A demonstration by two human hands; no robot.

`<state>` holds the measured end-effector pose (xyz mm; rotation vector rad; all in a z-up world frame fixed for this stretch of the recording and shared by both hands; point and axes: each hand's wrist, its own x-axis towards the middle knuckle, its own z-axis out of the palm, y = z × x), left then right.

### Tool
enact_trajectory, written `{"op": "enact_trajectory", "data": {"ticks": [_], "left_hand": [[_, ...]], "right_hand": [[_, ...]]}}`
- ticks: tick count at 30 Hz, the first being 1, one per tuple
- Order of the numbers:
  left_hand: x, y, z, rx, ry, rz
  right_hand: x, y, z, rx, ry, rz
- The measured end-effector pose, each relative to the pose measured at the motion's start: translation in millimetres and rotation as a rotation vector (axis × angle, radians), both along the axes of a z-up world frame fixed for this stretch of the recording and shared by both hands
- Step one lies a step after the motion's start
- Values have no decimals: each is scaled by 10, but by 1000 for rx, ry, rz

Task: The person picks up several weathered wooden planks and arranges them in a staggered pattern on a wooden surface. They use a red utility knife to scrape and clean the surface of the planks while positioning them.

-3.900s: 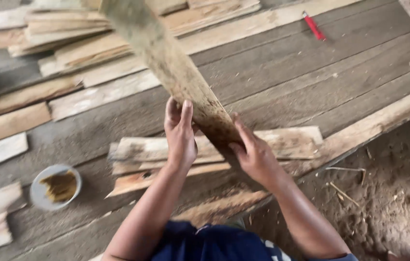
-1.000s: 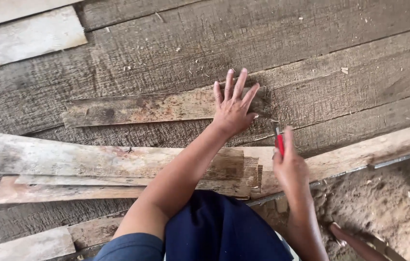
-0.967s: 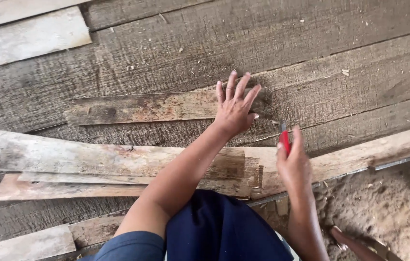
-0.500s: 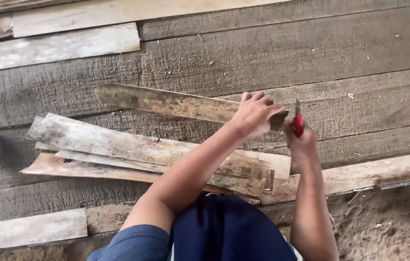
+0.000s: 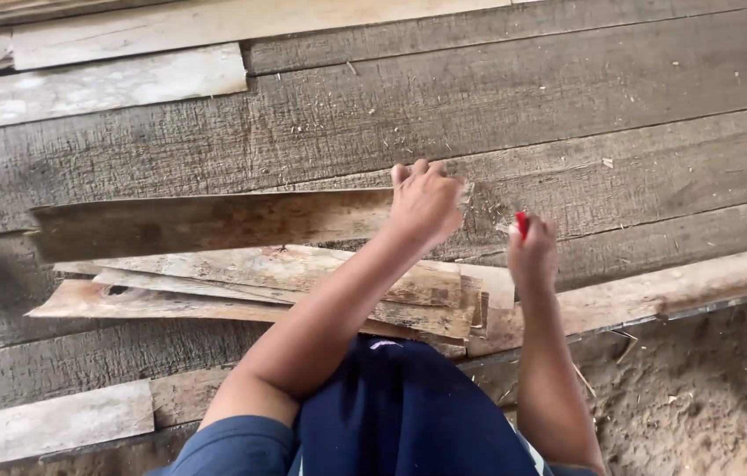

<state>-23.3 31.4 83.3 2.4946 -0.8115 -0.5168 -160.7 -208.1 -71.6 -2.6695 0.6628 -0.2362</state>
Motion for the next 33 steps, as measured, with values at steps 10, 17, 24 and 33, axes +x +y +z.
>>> {"op": "enact_trajectory", "data": {"ticks": [10,17,24,33], "left_hand": [[-262,378,267,-86,-251,108],[-276,1029,1253,-270,-476,145],[-49,3104,2843,-1612,-374,371],[598,6321,1123,-2443,-55,-108]], "right_hand": [[146,599,1487,117,675,82],[124,1982,2125,832,35,-52],[455,4009,2716,864,-273,333],[825,6274,3120,386,193,660]]}}
